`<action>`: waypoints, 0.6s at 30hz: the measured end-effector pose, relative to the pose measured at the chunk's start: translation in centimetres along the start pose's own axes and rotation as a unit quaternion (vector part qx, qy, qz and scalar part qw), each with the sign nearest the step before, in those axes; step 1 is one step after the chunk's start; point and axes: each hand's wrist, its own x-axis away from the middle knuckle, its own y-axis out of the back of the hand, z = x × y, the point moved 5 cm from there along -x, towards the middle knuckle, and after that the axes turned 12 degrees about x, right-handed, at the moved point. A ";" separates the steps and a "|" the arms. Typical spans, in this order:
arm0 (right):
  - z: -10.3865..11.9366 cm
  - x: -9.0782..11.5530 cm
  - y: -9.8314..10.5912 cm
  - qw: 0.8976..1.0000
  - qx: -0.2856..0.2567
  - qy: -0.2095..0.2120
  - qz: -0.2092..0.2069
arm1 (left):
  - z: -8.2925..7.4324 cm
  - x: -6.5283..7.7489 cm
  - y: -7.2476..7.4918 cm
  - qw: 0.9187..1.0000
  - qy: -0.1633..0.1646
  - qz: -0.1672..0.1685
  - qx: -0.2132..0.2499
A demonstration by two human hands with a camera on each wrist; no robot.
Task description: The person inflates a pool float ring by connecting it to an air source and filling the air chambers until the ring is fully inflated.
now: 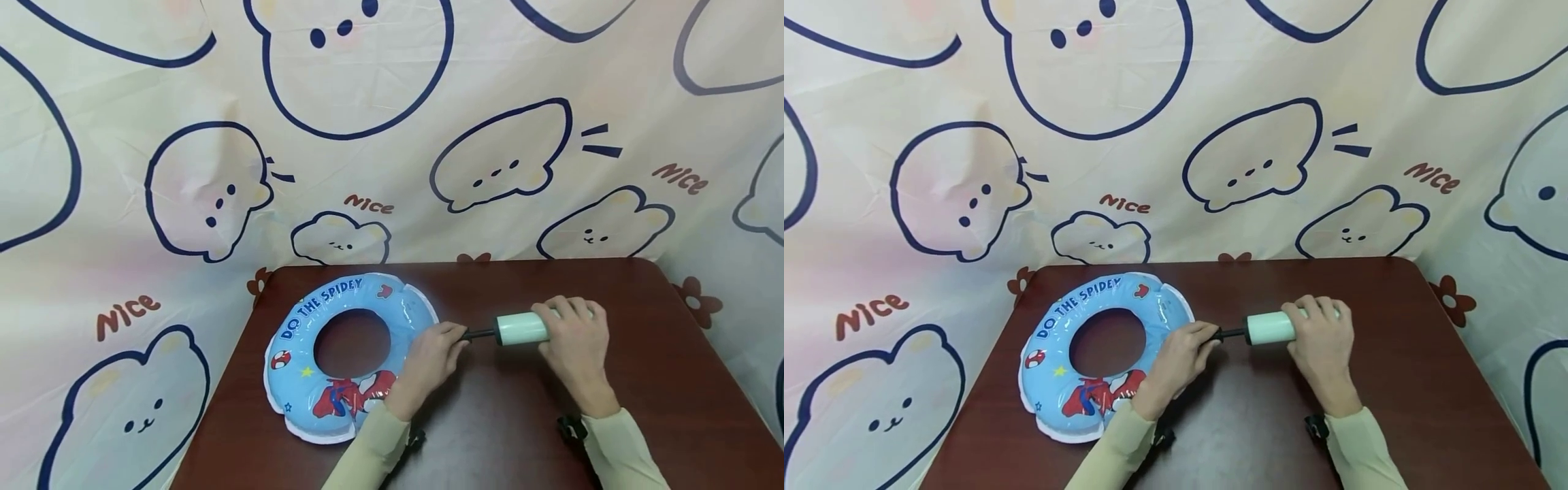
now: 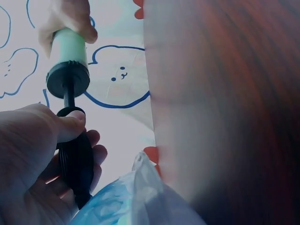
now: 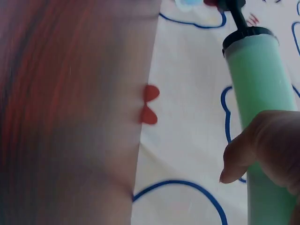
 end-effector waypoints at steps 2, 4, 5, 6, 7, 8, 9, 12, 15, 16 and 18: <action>-0.9 -0.1 0.2 1.000 0.001 0.001 0.001 | 0.0 -0.2 0.1 1.000 -0.004 -0.003 0.001; -1.7 -0.1 0.3 1.000 0.006 0.002 0.005 | 0.0 -0.3 0.0 1.000 -0.004 -0.003 0.001; -2.1 0.0 0.3 1.000 0.007 0.001 0.008 | 0.1 -0.3 0.0 1.000 -0.004 -0.001 0.002; -2.5 0.1 0.3 1.000 0.007 -0.001 0.011 | 0.2 -0.3 0.0 1.000 -0.002 0.001 0.002; -2.8 0.2 0.4 1.000 0.008 -0.002 0.015 | 0.2 -0.3 -0.1 1.000 0.000 0.003 0.003; -3.2 0.3 0.4 1.000 0.008 -0.005 0.019 | 0.3 -0.2 -0.2 1.000 0.004 0.005 0.003; -3.6 0.4 0.4 1.000 0.008 -0.010 0.022 | 0.4 -0.2 -0.2 1.000 0.008 0.006 0.002; -5.0 0.7 0.6 0.999 0.005 -0.031 0.024 | 0.5 -0.1 -0.3 1.000 0.020 0.004 -0.004; -6.2 1.1 0.8 0.999 0.008 -0.045 0.016 | 0.6 0.0 -0.4 1.000 0.022 -0.001 -0.014; -6.4 1.1 0.8 0.999 0.008 -0.046 0.013 | 0.6 0.0 -0.5 1.000 0.021 -0.005 -0.015; -6.4 1.0 0.8 0.999 0.013 -0.039 0.011 | 0.6 0.1 -0.6 1.000 0.018 -0.010 -0.015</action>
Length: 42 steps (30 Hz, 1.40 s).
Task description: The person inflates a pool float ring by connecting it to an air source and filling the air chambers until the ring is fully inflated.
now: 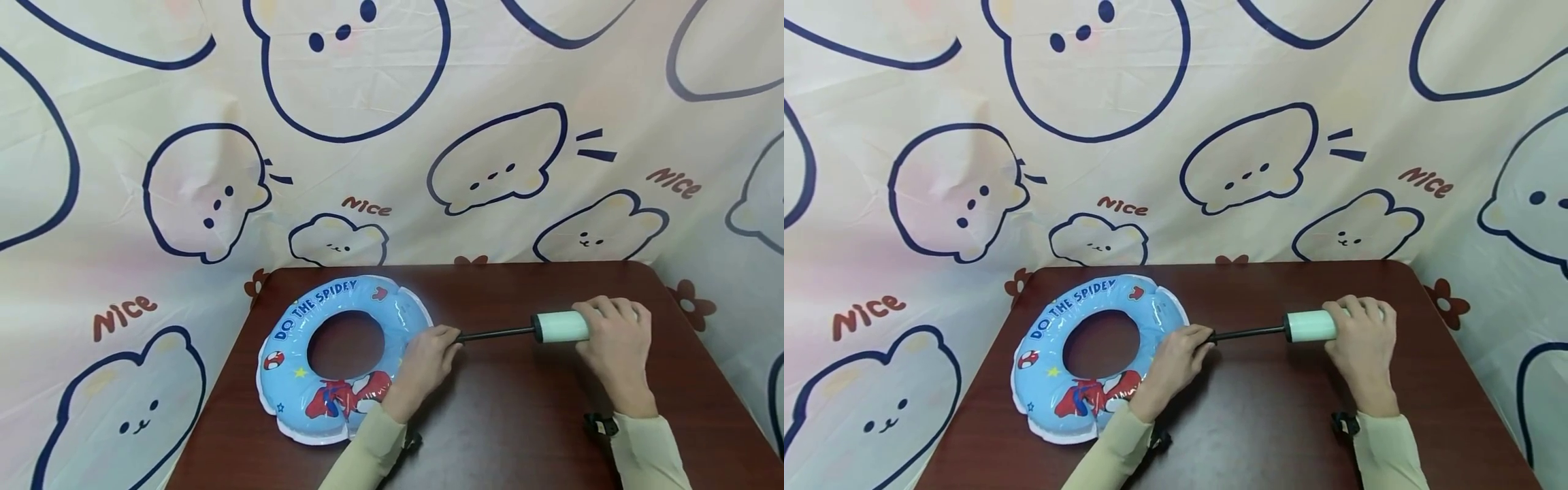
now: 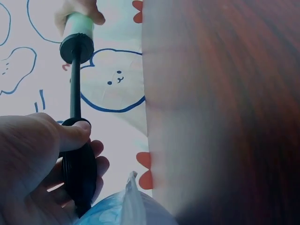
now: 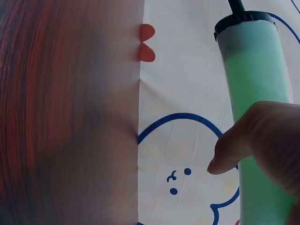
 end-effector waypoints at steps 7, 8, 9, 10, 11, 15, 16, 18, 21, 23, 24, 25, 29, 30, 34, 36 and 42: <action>4.8 -0.8 -0.7 0.999 0.014 0.037 0.025 | -0.3 0.1 -0.2 1.000 -0.011 -0.013 0.003; 5.5 -0.9 -0.8 0.999 0.013 0.040 0.029 | -0.3 0.1 -0.2 1.000 -0.011 -0.014 0.007; 6.0 -1.0 -0.8 0.998 0.015 0.040 0.037 | -0.3 0.1 -0.2 1.000 -0.010 -0.014 0.009; 6.5 -1.1 -0.8 0.998 0.017 0.039 0.042 | -0.3 0.1 -0.2 1.000 -0.010 -0.015 0.011; 6.9 -1.1 -0.8 0.998 0.019 0.040 0.044 | -0.3 0.2 -0.2 1.000 -0.012 -0.017 0.013; 8.7 -0.9 -1.1 0.998 0.027 0.046 0.040 | -0.4 0.3 -0.2 1.000 -0.022 -0.019 0.006; 9.0 -0.8 -1.2 0.998 0.027 0.047 0.038 | -0.5 0.4 -0.2 0.999 -0.026 -0.021 0.003; 9.7 -0.6 -1.4 0.998 0.027 0.047 0.036 | -0.6 0.4 -0.3 0.999 -0.030 -0.022 -0.002; 10.6 -0.5 -1.6 0.998 0.025 0.048 0.037 | -0.7 0.4 -0.3 0.999 -0.033 -0.025 -0.002; 11.1 -0.4 -1.6 0.998 0.025 0.050 0.038 | -0.8 0.4 -0.4 0.999 -0.033 -0.025 -0.001; 11.3 -0.3 -1.7 0.998 0.025 0.051 0.038 | -0.8 0.4 -0.4 0.999 -0.035 -0.024 -0.002; 11.5 -0.2 -1.7 0.998 0.025 0.052 0.036 | -0.8 0.4 -0.4 0.999 -0.035 -0.022 -0.001; 11.5 -0.1 -1.7 0.998 0.013 0.055 0.024 | -0.8 0.3 -0.1 0.999 -0.031 -0.020 -0.004; 11.2 -0.1 -1.7 0.998 0.006 0.054 0.019 | -0.8 0.4 0.0 0.999 -0.028 -0.021 -0.004; 9.4 -0.6 -1.5 0.999 -0.022 0.044 -0.001 | -0.5 0.4 0.4 0.999 -0.018 -0.030 -0.002; 8.3 -0.8 -1.3 0.999 -0.032 0.039 -0.009 | -0.4 0.3 0.6 0.999 -0.018 -0.036 0.007; 5.7 -0.7 -0.7 0.999 -0.037 0.023 -0.017 | -0.4 0.2 0.7 0.999 -0.020 -0.040 0.027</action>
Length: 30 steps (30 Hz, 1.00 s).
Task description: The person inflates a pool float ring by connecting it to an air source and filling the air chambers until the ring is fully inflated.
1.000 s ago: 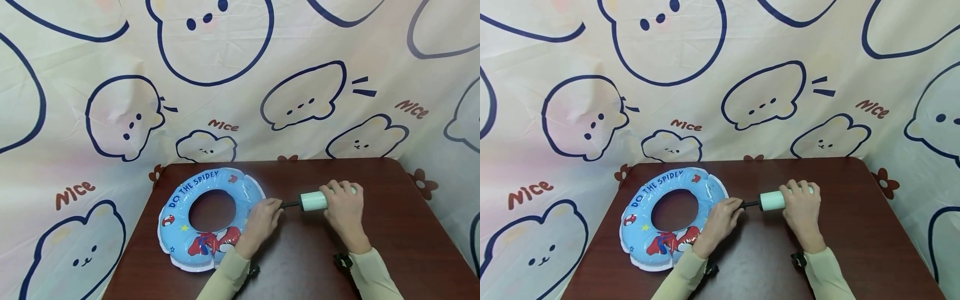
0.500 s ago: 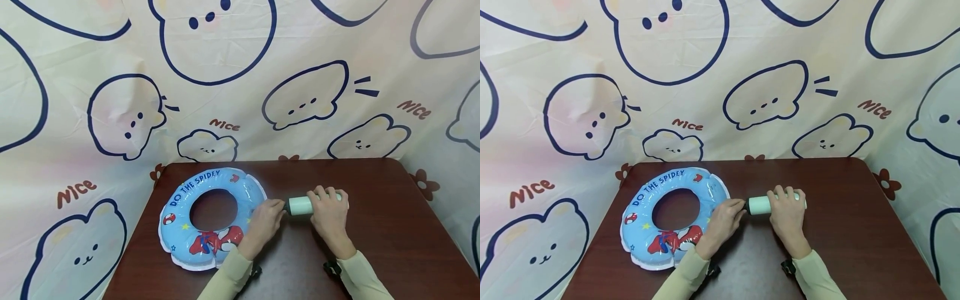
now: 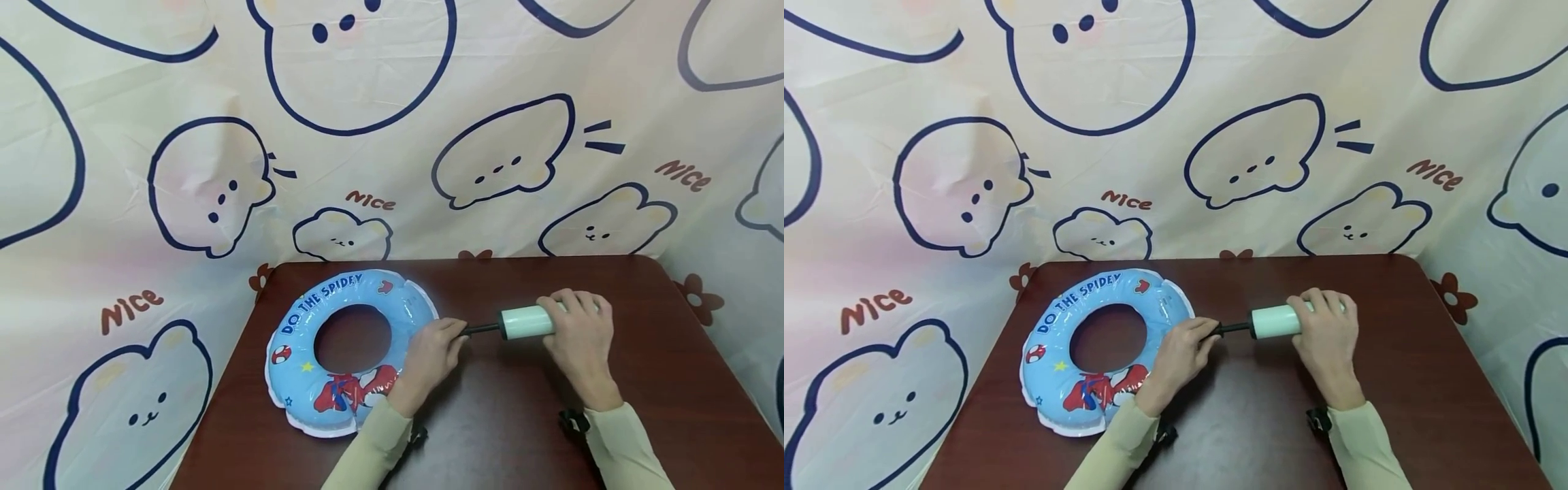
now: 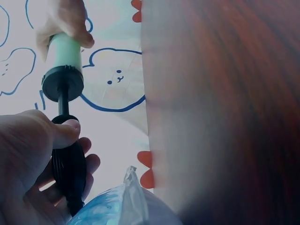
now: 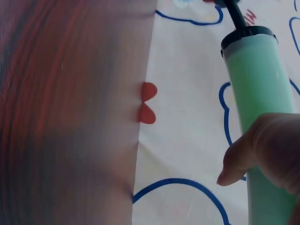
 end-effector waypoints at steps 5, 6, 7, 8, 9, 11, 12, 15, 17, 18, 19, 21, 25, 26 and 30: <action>-1.2 0.3 0.3 1.000 -0.002 -0.013 -0.009 | 0.0 -0.1 -0.1 1.000 0.008 0.017 -0.014; -1.3 0.3 0.4 1.000 -0.002 -0.015 -0.012 | 0.0 -0.1 0.0 1.000 0.010 0.020 -0.016; -1.5 0.3 0.4 1.000 -0.001 -0.018 -0.014 | 0.0 -0.1 0.0 0.999 0.012 0.024 -0.018; -1.8 0.3 0.5 1.000 0.000 -0.020 -0.014 | 0.1 -0.2 0.0 0.999 0.014 0.025 -0.019; -2.1 0.2 0.6 1.000 0.002 -0.024 -0.014 | 0.1 -0.2 0.1 0.999 0.015 0.026 -0.020; -2.7 0.1 1.0 0.999 0.010 -0.029 -0.009 | 0.2 -0.3 0.1 0.999 0.017 0.024 -0.021; -3.1 0.2 1.1 0.999 0.014 -0.032 -0.007 | 0.2 -0.3 0.0 0.999 0.018 0.023 -0.022; -4.4 0.5 1.8 0.999 0.027 -0.041 -0.005 | 0.2 -0.1 -0.1 0.999 0.014 0.022 -0.026; -5.2 0.8 2.2 0.999 0.030 -0.045 -0.007 | 0.3 0.1 -0.3 0.999 0.008 0.022 -0.023; -5.5 0.9 2.3 0.999 0.029 -0.045 -0.008 | 0.3 0.1 -0.3 0.999 0.005 0.022 -0.024; -5.7 0.9 2.5 0.999 0.027 -0.045 -0.009 | 0.3 0.1 -0.3 0.999 0.004 0.022 -0.023; -6.0 0.7 2.6 0.999 0.025 -0.042 -0.008 | 0.4 0.0 -0.3 1.000 0.007 0.021 -0.019; -5.8 0.5 2.6 0.999 0.029 -0.041 0.002 | 0.4 -0.2 -0.4 1.000 0.015 0.025 -0.010; -5.5 0.5 2.5 0.999 0.032 -0.040 0.005 | 0.4 -0.2 -0.4 1.000 0.014 0.025 -0.010; -2.7 0.5 1.2 0.999 0.041 -0.014 0.017 | 0.1 -0.1 -0.5 1.000 0.003 0.020 -0.011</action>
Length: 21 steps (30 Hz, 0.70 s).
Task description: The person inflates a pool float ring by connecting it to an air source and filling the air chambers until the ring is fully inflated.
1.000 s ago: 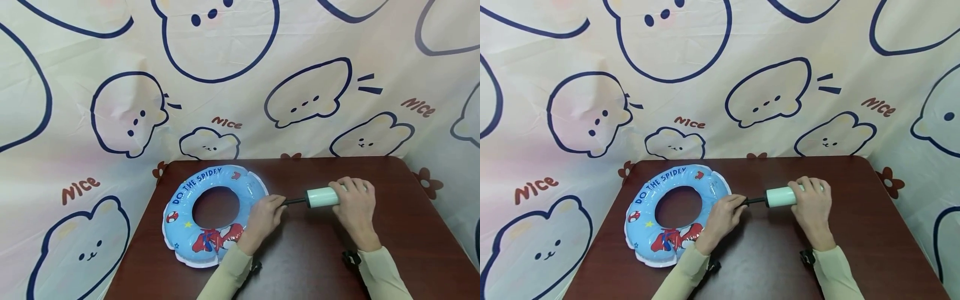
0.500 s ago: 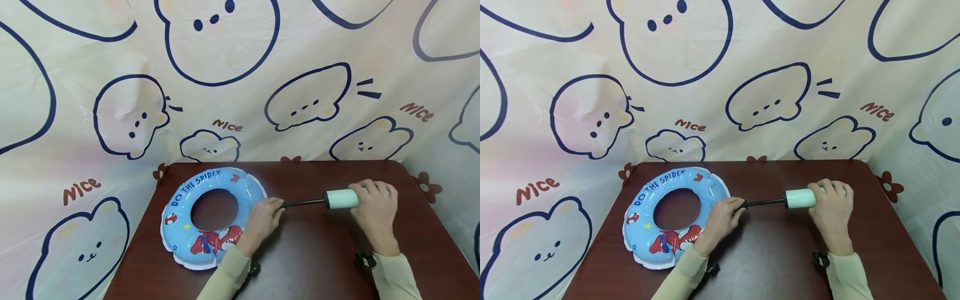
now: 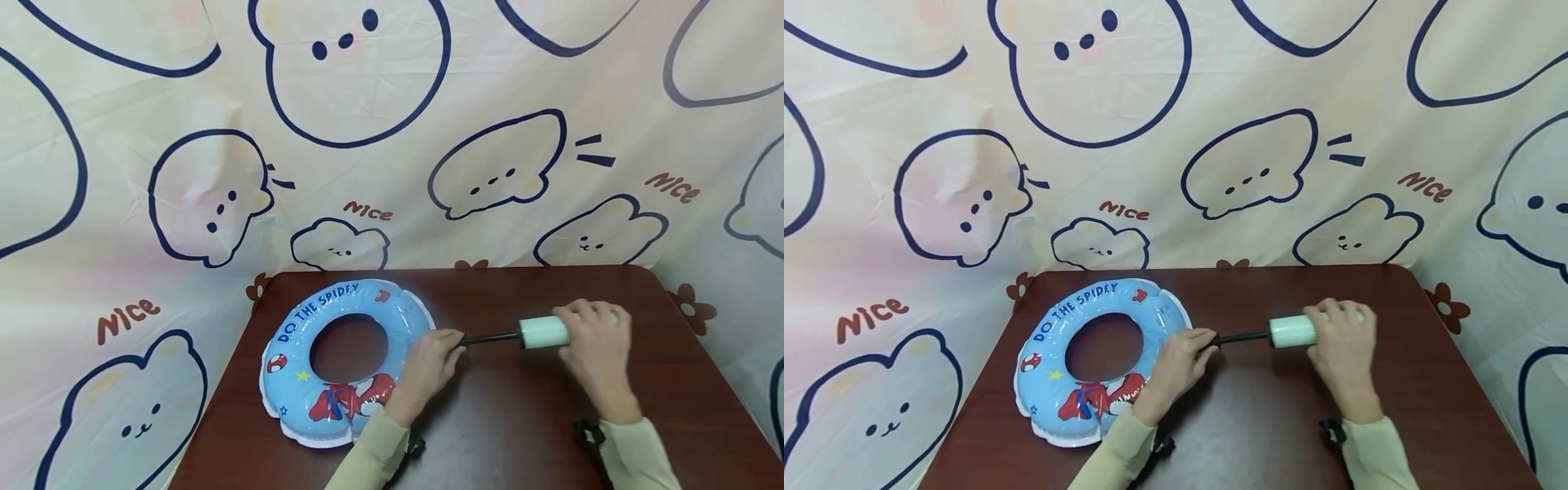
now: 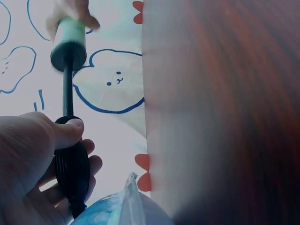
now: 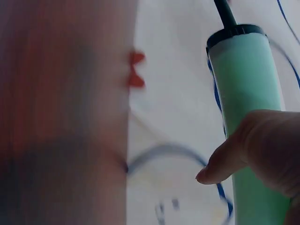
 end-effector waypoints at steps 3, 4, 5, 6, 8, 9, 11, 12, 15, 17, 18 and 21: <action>2.9 -0.1 -0.7 1.000 0.006 0.026 -0.004 | -0.1 0.2 0.1 1.000 -0.008 -0.007 -0.004; 3.7 -0.3 -0.8 1.000 0.009 0.030 -0.005 | 0.0 0.1 0.1 1.000 -0.011 -0.009 -0.005; 4.3 -0.4 -0.9 0.999 0.012 0.032 -0.008 | -0.1 0.1 0.1 1.000 -0.013 -0.013 -0.005; 4.9 -0.6 -0.9 0.999 0.015 0.033 -0.010 | -0.1 0.1 0.1 1.000 -0.014 -0.017 -0.006; 5.8 -0.8 -1.0 0.999 0.020 0.034 -0.012 | -0.1 0.0 0.0 1.000 -0.017 -0.023 -0.007; 6.1 -0.8 -1.1 0.999 0.020 0.034 -0.010 | -0.1 -0.1 -0.1 0.999 -0.018 -0.025 -0.010; 6.8 -0.7 -1.3 0.999 0.018 0.034 -0.009 | -0.2 -0.1 -0.1 0.999 -0.019 -0.028 -0.013; 7.1 -0.5 -1.4 0.999 0.016 0.035 -0.009 | -0.2 0.0 -0.2 0.999 -0.019 -0.027 -0.015; 7.9 -0.1 -1.7 0.999 0.010 0.037 -0.011 | -0.4 0.1 -0.4 0.999 -0.021 -0.024 -0.018; 8.3 0.1 -1.8 0.999 0.008 0.039 -0.014 | -0.6 0.1 -0.4 0.999 -0.020 -0.022 -0.017; 8.5 0.2 -1.8 0.999 0.007 0.041 -0.015 | -0.6 0.1 -0.4 0.999 -0.020 -0.020 -0.018; 8.6 0.2 -1.9 0.999 0.002 0.043 -0.018 | -0.7 0.0 -0.4 0.999 -0.021 -0.016 -0.025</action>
